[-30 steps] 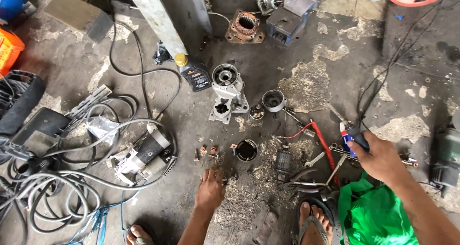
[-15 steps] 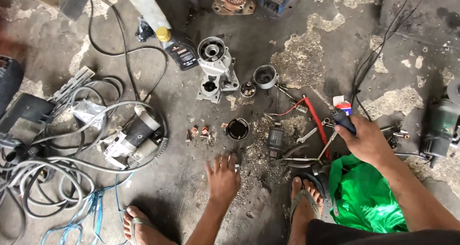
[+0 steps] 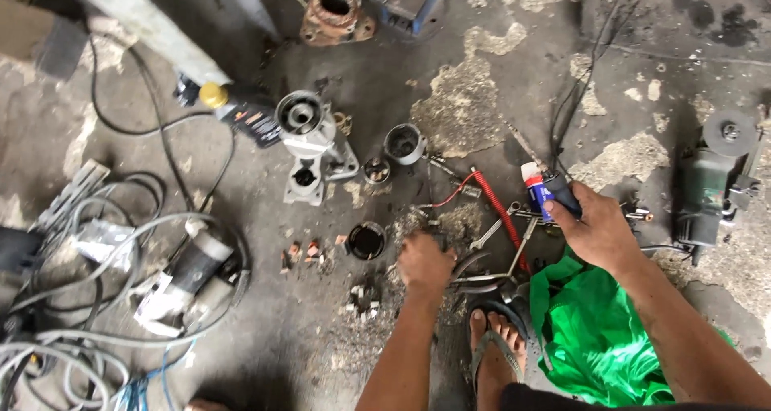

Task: Repairing or disassembling motor components using an angle grinder and a screwdriver on a workshop floor.

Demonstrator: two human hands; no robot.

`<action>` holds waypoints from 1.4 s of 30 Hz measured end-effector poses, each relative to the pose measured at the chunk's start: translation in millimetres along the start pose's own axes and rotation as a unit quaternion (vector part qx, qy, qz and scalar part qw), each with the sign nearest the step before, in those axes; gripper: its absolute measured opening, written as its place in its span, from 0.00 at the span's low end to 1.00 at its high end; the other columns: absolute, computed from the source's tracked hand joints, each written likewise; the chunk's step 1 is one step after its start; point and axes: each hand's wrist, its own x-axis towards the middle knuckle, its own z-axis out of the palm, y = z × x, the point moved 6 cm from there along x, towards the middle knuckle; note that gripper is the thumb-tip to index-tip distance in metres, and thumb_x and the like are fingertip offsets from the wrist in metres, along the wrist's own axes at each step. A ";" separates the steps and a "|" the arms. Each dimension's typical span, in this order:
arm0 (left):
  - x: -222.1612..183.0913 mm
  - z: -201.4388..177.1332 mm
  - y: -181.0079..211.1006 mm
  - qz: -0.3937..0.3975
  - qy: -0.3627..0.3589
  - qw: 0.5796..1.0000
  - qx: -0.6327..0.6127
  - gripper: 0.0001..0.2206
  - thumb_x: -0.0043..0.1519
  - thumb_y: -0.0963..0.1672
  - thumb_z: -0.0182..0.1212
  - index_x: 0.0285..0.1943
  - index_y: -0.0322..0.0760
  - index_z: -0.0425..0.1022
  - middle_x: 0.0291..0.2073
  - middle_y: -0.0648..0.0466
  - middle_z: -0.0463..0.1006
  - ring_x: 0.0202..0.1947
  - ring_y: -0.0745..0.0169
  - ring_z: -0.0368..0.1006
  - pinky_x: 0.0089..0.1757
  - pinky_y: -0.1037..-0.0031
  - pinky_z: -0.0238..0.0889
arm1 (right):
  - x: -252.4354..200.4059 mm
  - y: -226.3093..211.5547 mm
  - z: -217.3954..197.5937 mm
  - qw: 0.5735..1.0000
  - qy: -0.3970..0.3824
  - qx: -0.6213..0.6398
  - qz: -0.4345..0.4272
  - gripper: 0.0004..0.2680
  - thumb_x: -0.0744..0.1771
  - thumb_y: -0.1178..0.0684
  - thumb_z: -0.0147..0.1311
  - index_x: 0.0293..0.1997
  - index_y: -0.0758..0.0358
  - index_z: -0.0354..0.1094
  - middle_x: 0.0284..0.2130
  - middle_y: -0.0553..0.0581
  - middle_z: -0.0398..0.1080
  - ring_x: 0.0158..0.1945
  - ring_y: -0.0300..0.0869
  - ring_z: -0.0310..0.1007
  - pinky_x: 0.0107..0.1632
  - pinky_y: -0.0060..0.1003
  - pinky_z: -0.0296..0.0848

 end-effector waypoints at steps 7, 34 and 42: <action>-3.9 -41.3 11.1 -0.027 -0.033 0.987 -0.154 0.15 0.50 0.47 0.73 0.36 0.30 0.80 0.30 0.47 0.83 0.26 0.54 0.81 0.32 0.69 0.80 | 4.8 38.1 -6.4 0.999 0.002 0.043 0.034 0.09 0.67 0.51 0.59 0.43 0.66 0.69 0.23 0.60 0.71 0.22 0.47 0.64 0.29 0.42 0.64; -6.8 -149.8 80.1 0.287 0.215 0.933 -0.026 0.16 0.55 0.39 0.63 0.53 0.38 0.82 0.42 0.49 0.86 0.30 0.57 0.82 0.38 0.71 0.80 | -44.9 10.4 -36.9 0.752 -0.108 0.643 0.100 0.08 0.70 0.61 0.48 0.48 0.79 0.69 0.24 0.65 0.69 0.18 0.39 0.57 0.16 0.31 0.53; -94.7 -161.2 -7.2 0.269 0.215 0.928 -0.144 0.08 0.59 0.40 0.58 0.43 0.37 0.82 0.27 0.53 0.82 0.13 0.67 0.68 0.16 0.76 0.63 | -107.4 -96.8 10.8 0.551 -0.316 0.749 0.187 0.12 0.68 0.48 0.53 0.48 0.70 0.67 0.22 0.55 0.63 0.16 0.33 0.49 0.14 0.30 0.45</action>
